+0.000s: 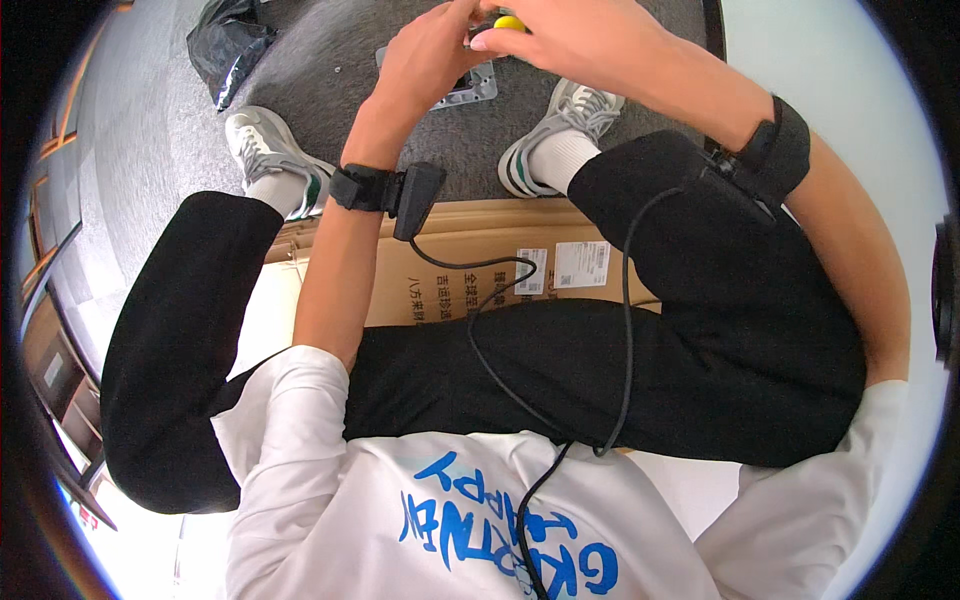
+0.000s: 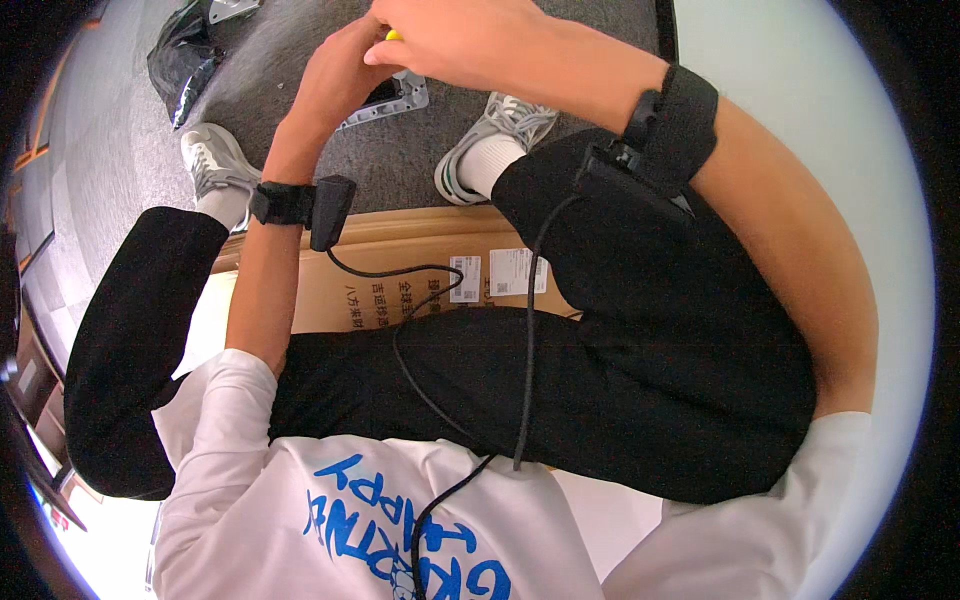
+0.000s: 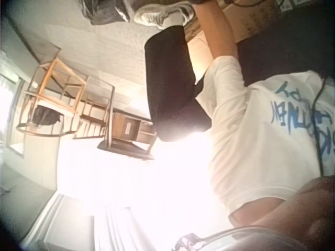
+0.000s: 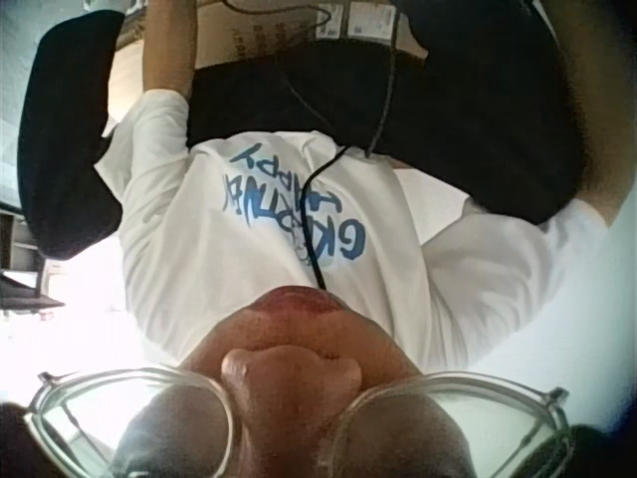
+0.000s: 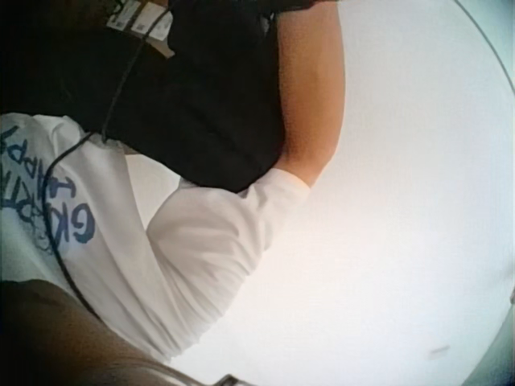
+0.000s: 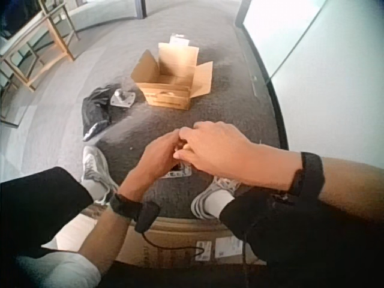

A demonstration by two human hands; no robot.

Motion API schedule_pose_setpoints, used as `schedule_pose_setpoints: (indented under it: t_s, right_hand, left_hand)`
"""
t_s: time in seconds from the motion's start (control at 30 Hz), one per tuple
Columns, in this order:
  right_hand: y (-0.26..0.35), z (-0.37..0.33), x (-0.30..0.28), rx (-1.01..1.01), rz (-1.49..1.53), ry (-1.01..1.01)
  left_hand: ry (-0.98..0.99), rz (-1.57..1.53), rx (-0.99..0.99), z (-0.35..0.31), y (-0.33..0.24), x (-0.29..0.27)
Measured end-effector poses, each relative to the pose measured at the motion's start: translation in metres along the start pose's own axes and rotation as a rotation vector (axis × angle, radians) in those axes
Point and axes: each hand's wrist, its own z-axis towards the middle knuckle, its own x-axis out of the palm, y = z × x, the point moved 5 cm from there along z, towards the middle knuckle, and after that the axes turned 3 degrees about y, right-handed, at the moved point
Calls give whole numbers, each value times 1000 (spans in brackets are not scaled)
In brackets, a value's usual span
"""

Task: The person unpacks a metal electrical box from a plastic bag and places it on the floor. They then use a screwdriver to tighten screws on the fixture, securing internal components.

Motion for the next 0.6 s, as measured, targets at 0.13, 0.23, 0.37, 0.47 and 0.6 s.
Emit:
schedule_pose_setpoints:
  t_s: [0.13, 0.23, 0.37, 0.47, 0.6]
  right_hand:
    - [1, -5, 1, -90, 64, -58]
    - [6, -2, 1, -242, -5, -229]
    - [5, 0, -1, -247, 16, -306]
    - [5, -3, -5, -100, 53, -264]
    - [12, 10, -6, 37, -68, -56]
  left_hand:
    - [-56, 63, 44, -1, 3, 1]
    - [145, -62, -30, 3, 11, 9]
    - [44, -73, 78, 2, 3, -3]
    - [35, -18, 27, -2, 3, -7]
    - [44, 17, -63, -4, 7, -6]
